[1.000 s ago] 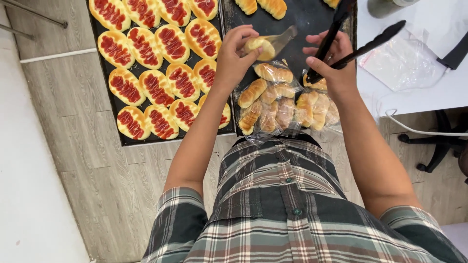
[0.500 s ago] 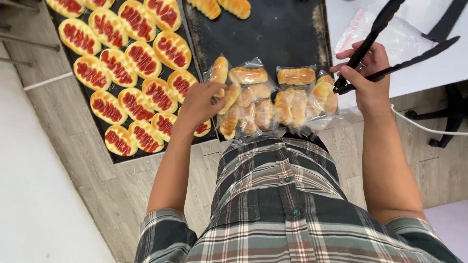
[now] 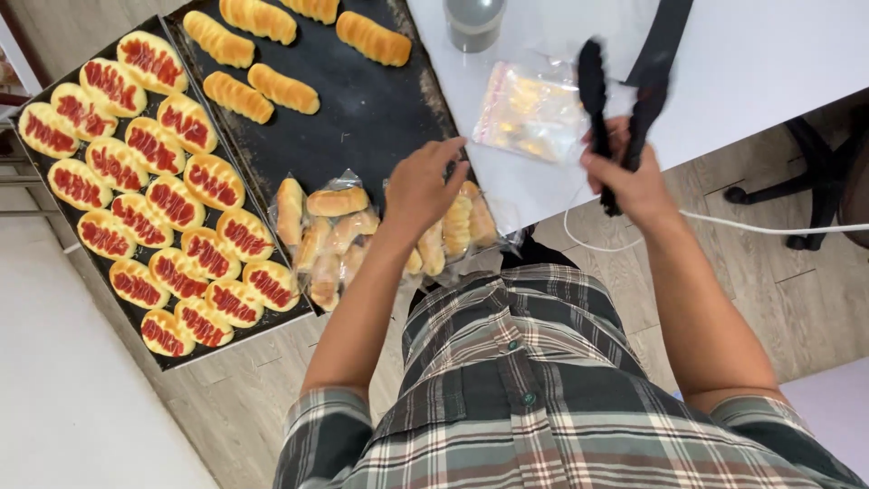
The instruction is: Packing individual bread rolls into plastic bags using tongs from a baking tray.
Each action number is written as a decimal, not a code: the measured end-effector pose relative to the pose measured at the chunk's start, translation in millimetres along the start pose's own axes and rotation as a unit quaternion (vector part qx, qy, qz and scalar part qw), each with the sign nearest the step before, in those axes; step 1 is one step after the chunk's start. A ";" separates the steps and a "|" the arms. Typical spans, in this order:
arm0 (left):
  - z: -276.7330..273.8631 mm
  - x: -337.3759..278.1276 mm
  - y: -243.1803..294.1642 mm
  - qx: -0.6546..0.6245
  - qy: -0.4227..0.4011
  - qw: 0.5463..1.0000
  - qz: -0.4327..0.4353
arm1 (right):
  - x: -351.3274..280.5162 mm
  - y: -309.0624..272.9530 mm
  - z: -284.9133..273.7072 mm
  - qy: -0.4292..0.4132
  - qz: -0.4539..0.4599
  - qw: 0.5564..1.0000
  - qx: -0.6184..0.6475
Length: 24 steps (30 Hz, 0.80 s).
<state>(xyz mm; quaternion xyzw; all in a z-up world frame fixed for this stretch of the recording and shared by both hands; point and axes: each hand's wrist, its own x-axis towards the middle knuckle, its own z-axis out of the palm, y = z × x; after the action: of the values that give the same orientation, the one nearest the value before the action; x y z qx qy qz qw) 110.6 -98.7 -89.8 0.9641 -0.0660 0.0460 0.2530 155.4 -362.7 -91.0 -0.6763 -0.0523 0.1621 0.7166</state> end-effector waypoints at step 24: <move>44.4 42.9 55.7 -0.126 0.069 0.990 0.014 | -20.7 -56.3 -12.2 -0.016 0.016 0.983 -0.183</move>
<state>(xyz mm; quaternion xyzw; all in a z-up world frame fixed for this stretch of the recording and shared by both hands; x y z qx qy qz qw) 147.0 -173.2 -96.3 0.9180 -0.0669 0.1071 0.3760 148.6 -382.5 -33.5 -0.7939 -0.0816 0.1717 0.5776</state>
